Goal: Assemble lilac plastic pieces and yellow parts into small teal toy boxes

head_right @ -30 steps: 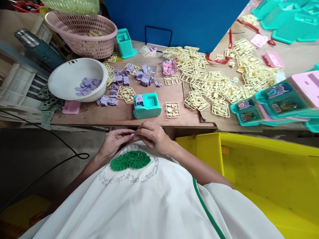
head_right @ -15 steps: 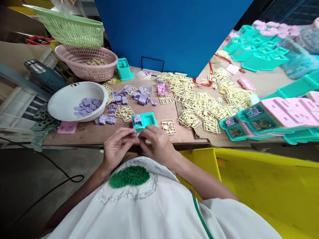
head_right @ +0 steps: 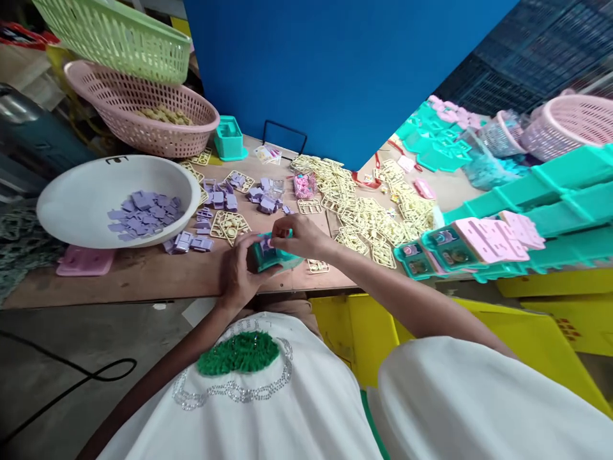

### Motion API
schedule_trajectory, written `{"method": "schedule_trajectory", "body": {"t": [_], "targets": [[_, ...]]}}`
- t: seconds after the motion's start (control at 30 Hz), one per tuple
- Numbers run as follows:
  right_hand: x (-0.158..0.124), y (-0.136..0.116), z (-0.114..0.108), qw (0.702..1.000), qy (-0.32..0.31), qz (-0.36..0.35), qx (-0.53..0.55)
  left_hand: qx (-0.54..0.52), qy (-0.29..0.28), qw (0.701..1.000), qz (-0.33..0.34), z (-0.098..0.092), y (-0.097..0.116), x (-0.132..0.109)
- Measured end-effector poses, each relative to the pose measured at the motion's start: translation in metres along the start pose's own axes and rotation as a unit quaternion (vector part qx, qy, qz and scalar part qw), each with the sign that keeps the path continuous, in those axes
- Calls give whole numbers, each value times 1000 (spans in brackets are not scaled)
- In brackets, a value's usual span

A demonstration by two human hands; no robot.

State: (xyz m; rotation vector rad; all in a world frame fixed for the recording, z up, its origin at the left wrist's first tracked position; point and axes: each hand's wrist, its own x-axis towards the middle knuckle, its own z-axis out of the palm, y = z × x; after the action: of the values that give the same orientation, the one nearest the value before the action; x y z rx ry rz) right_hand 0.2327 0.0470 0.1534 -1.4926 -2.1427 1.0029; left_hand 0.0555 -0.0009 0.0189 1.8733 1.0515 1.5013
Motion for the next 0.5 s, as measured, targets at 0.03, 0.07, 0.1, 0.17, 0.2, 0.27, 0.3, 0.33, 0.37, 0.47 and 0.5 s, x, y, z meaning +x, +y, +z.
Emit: {"method": "schedule_trajectory", "body": {"t": [0.03,0.07,0.1,0.17,0.2,0.27,0.3,0.33,0.37,0.47,0.5], "targets": [[1,-1,0,1000,-8,9,-3,-5,1,1000,5,0,0,0],[2,-2,-1,1000,-15,17,-6,-6,1,1000,9,0,0,0],[2,-3,-1,999,-22,26,-11,-5,2,1000,12,0,-1,0],[4,-5,-1,998,-33,48,-26,0,1,1000,13,0,-2,0],[5,-6,-1,997,-36,61,-35,1,0,1000,13,0,-3,0],[7,-9,-1,994,-41,85,-45,-1,0,1000,12,0,-3,0],[8,-10,-1,993,-43,97,-44,-5,0,1000,11,0,-3,0],[9,-11,-1,992,-44,107,-43,-10,1,1000,10,0,-4,0],[10,-13,-1,991,-45,116,-42,-16,3,1000,9,1,-4,-1],[12,-20,0,989,-51,124,-64,-30,13,999,4,4,-4,-1],[13,-23,1,988,-53,123,-80,-32,19,999,2,5,-4,-1]]}}
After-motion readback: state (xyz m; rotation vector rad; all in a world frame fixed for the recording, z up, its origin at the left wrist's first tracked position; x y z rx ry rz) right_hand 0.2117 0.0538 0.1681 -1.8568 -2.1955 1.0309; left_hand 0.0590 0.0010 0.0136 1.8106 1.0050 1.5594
